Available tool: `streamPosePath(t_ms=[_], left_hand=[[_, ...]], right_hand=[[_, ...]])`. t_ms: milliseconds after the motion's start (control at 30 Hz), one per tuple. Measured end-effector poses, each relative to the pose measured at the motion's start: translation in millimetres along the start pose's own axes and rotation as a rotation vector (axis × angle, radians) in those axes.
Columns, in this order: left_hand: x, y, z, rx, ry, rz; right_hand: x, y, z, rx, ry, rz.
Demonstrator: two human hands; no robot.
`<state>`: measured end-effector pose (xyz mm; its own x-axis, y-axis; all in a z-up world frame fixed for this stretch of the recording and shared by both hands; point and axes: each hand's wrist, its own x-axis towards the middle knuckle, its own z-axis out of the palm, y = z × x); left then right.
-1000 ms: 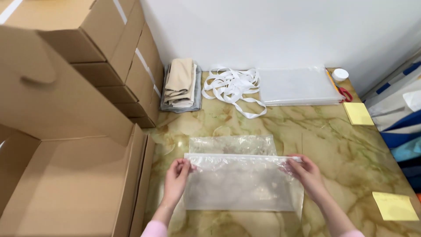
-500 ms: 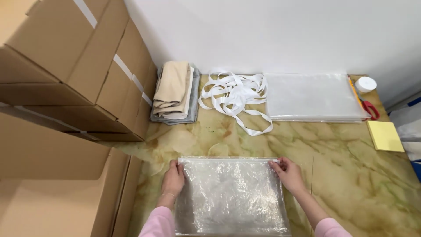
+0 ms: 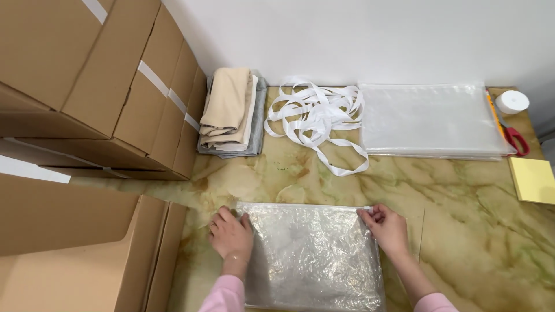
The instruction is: The person unties a white ribbon from a cardboard box, opens it, and removes a plastic-wrapped item. They then place the item on a marble table, wrap it in a clear plastic bag, and place the bagged item back into the box before closing the lid.
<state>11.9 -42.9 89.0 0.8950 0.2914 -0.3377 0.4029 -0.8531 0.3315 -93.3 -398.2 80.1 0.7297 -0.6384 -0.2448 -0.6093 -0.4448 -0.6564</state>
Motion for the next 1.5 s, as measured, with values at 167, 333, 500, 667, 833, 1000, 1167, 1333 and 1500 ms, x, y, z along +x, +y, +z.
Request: streamPosePath(t_ms=[167, 333, 500, 667, 833, 1000, 1167, 1333, 1500], left_hand=[[-83, 31, 6, -0.084, -0.014, 0.639], [-94, 16, 62, 0.38, 0.558, 0.929], [-91, 11, 72, 0.372, 0.545, 0.916], [-86, 12, 63, 0.407, 0.539, 0.938], [-73, -18, 45, 0.455, 0.485, 0.834], [-58, -77, 11, 0.369, -0.052, 0.47], [-74, -99, 39, 0.212, 0.378, 0.523], [-175, -8, 64, 0.115, 0.263, 0.957], [-152, -46, 63, 0.264, 0.493, 1.071]], right_hand=[[-10, -12, -5, -0.069, 0.043, -0.013], [-29, -13, 19, -0.267, 0.375, -0.439], [-89, -45, 87, -0.174, 0.19, -0.705], [-119, -48, 101, -0.69, 0.199, -0.911], [-100, -3, 52, -0.6, 0.163, -0.712], [-92, 30, 27, -0.627, 0.116, -0.55], [-89, 38, 29, -0.616, 0.157, -0.563], [-91, 36, 28, -0.576, 0.133, -0.549], [-87, 36, 28, -0.58, 0.155, -0.55]])
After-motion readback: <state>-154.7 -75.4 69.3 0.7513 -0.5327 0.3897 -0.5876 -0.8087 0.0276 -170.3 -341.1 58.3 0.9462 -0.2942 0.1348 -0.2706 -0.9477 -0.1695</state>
